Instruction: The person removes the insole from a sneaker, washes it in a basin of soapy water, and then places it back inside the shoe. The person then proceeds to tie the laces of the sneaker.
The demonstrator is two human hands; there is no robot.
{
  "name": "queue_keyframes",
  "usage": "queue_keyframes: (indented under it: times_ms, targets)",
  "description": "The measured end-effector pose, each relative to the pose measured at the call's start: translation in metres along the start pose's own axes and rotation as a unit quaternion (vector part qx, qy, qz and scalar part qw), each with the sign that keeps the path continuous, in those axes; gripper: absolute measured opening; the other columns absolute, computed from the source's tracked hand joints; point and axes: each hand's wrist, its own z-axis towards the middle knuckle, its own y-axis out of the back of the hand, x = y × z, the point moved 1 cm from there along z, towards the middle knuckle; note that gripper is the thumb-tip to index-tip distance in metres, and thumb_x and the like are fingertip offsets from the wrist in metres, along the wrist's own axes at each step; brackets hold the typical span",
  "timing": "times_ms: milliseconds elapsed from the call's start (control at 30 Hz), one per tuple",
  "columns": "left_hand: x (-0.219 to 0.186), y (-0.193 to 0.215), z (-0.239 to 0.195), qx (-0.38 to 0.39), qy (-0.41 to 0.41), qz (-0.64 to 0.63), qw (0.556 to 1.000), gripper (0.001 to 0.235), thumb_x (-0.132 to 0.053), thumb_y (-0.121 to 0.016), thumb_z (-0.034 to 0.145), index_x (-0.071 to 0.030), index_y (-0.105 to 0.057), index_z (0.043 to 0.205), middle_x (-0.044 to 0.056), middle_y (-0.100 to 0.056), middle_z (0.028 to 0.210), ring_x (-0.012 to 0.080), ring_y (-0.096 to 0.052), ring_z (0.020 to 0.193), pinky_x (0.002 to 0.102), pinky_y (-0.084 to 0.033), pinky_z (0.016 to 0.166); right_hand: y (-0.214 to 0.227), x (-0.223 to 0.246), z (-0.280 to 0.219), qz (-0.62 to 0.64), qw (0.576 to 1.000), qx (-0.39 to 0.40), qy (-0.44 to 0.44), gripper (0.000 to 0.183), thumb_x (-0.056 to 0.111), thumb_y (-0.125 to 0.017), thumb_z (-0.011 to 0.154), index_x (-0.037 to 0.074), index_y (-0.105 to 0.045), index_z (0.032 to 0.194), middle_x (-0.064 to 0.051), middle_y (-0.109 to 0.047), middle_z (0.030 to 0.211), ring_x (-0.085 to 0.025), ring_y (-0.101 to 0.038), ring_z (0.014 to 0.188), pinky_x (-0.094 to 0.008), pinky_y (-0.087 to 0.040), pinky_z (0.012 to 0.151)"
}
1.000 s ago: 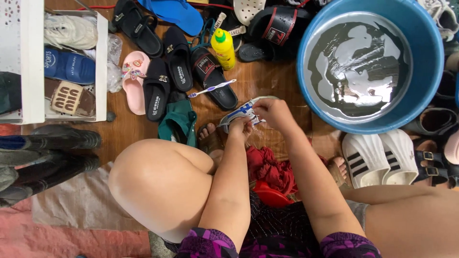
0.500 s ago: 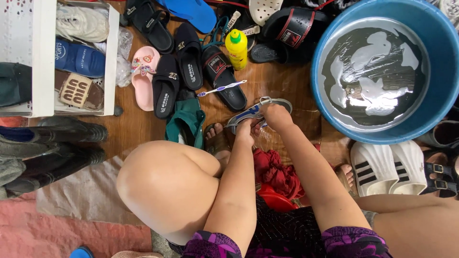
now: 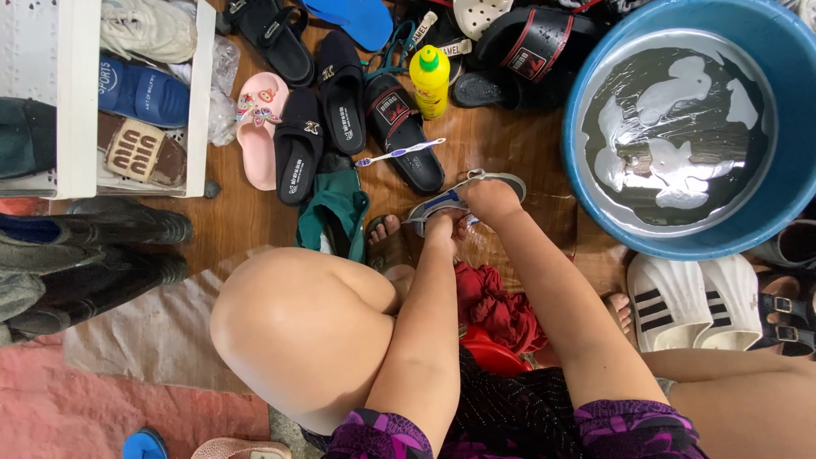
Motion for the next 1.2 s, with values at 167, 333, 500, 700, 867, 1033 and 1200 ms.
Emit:
queue_keyframes:
  times_ms: [167,333,500,700,867,1033,1200]
  targets:
    - [0.005,0.003,0.001,0.02,-0.024,-0.013,0.999,0.014,-0.005,-0.068,0.091,0.006,-0.07,0.099,0.015,-0.062,0.077,0.0193,-0.064,0.058,0.028,-0.051,0.045,0.015,0.002,0.0,-0.006,0.998,-0.002,0.06,0.015,0.017,-0.06,0.087,0.024,-0.07,0.078,0.001,-0.07,0.072,-0.023,-0.073,0.064,-0.038,-0.057,0.057]
    - [-0.007,0.003,-0.026,0.037,-0.01,0.019,0.999,0.014,-0.009,-0.064,0.094,0.002,-0.069,0.1,0.009,-0.059,0.078,0.0152,-0.062,0.056,0.024,-0.05,0.044,0.035,0.002,0.0,0.003,0.998,0.015,0.061,0.016,0.016,-0.062,0.086,0.024,-0.073,0.078,0.001,-0.072,0.074,-0.023,-0.074,0.067,-0.038,-0.058,0.059]
    - [0.009,0.005,0.007,0.055,-0.053,0.061,0.995,0.017,-0.008,-0.069,0.091,0.006,-0.071,0.101,0.021,-0.059,0.066,0.0246,-0.061,0.052,0.03,-0.049,0.039,0.018,-0.011,0.0,0.201,0.97,0.126,-0.05,0.012,0.025,-0.068,0.089,0.025,-0.079,0.093,-0.005,-0.076,0.092,-0.03,-0.076,0.088,-0.042,-0.062,0.079]
    - [-0.004,-0.004,0.002,0.027,-0.025,0.201,0.979,0.029,-0.016,-0.061,0.099,0.008,-0.07,0.112,0.03,-0.067,0.074,0.0348,-0.069,0.057,0.045,-0.055,0.039,0.042,-0.014,-0.014,0.327,0.93,0.137,-0.101,0.029,0.014,-0.057,0.092,0.018,-0.077,0.113,-0.014,-0.075,0.104,-0.038,-0.073,0.099,-0.047,-0.059,0.091]
    - [-0.007,0.002,-0.01,-0.118,-0.07,0.245,0.96,0.034,-0.033,-0.048,0.098,-0.009,-0.072,0.1,0.001,-0.072,0.074,0.0199,-0.066,0.078,0.036,-0.051,0.065,0.038,-0.014,-0.051,0.399,0.901,0.034,-0.169,0.044,0.013,-0.054,0.095,0.026,-0.061,0.137,-0.015,-0.069,0.106,-0.039,-0.069,0.104,-0.051,-0.057,0.091]
    - [-0.056,-0.007,-0.097,-0.263,-0.056,0.37,0.889,0.052,-0.052,-0.052,0.093,-0.012,-0.074,0.117,0.013,-0.075,0.112,0.036,-0.071,0.112,0.053,-0.059,0.09,-0.009,-0.005,-0.102,0.437,0.837,-0.023,-0.328,0.027,0.022,-0.056,0.101,0.022,-0.068,0.126,-0.007,-0.069,0.107,-0.03,-0.069,0.104,-0.044,-0.057,0.091]
    - [-0.071,-0.005,-0.097,-0.304,-0.125,0.267,0.906,0.058,-0.046,-0.045,0.092,-0.005,-0.072,0.123,0.018,-0.07,0.125,0.0376,-0.065,0.124,0.051,-0.054,0.104,-0.032,0.008,-0.13,0.447,0.784,0.012,-0.43,0.022,0.031,-0.058,0.1,0.029,-0.07,0.119,-0.005,-0.072,0.111,-0.029,-0.067,0.114,-0.046,-0.055,0.1]
